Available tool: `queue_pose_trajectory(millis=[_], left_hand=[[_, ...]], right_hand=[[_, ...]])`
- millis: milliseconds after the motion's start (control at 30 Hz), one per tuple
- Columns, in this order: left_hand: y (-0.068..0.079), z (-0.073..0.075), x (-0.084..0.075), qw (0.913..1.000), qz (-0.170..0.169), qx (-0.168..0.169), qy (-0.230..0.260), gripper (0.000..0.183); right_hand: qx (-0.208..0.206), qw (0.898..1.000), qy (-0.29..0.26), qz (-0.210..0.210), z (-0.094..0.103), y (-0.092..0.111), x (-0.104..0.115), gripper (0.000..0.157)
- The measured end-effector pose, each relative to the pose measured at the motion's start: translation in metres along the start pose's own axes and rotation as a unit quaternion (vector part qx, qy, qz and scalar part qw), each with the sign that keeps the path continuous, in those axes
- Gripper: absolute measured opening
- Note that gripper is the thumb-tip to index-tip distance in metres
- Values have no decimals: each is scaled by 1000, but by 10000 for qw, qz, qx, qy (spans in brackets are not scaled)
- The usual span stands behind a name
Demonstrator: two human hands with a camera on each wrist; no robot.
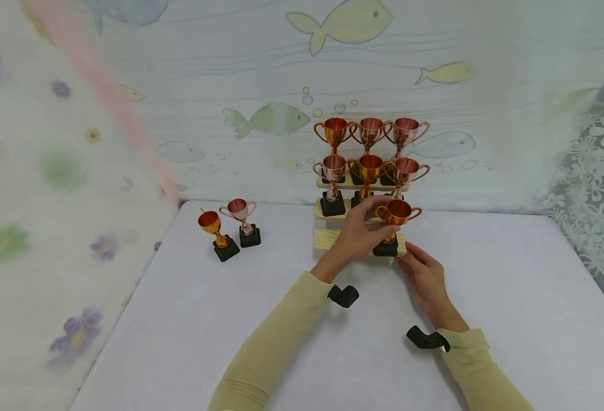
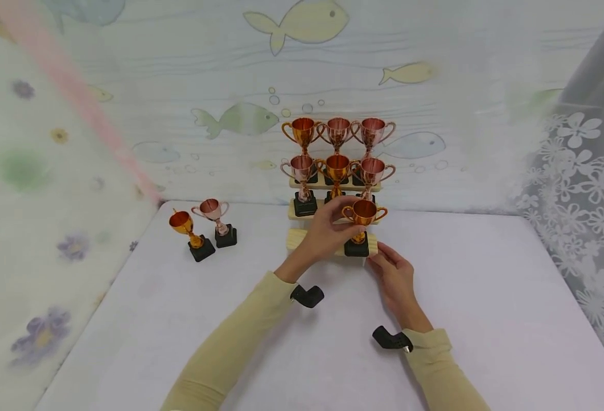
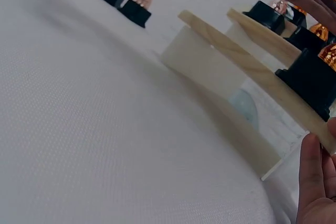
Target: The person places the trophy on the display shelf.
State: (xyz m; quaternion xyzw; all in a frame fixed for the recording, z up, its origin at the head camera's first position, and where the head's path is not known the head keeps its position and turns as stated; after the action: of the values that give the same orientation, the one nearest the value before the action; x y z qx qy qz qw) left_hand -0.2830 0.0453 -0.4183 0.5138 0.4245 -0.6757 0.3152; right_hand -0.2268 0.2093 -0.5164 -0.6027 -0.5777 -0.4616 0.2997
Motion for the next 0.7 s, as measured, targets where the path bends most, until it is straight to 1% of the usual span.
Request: queue_pose_trajectory(millis=[133,200,267,333,400,467,700], left_hand=[[-3,-2,0,9999,25,97,-69,53],[-3,-3,1,9999,87,106,-97,53],[-3,-3,1,9998,147,91,-91,53],[-3,-3,1,9998,182,87,-88,53],[-4,-3,1,9997,186,92,-90,53],[-4,-3,1,9997,198,80,-95,53],[-4,-1,-1,9996,269,-4,-29,56]], right_hand=[[20,9998,-68,183,3,-1,-3,27],[13,9998,-73,198,4,-1,-4,22],[-41,9999,-35,156,3,0,-4,24],[-63,10000,9,64,3,0,-4,28],[-91,10000,-7,34,1,0,-3,35],[-61,10000,-40,31,1,0,-2,39],[106,9999,3,83,1,0,0,35]])
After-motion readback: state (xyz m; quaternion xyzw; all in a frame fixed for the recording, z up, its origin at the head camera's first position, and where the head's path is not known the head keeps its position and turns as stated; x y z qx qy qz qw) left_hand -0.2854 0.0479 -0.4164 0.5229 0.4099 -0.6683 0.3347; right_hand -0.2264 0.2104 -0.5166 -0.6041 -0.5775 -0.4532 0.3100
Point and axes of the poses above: each hand's wrist, its own y-axis away from the middle knuckle, its own z-axis out of the back of the hand, x = y × z, the point moved 4 cm from there along -y, towards the middle knuckle, and after that the axes turned 8 degrees about z, right-handed, at the moved point
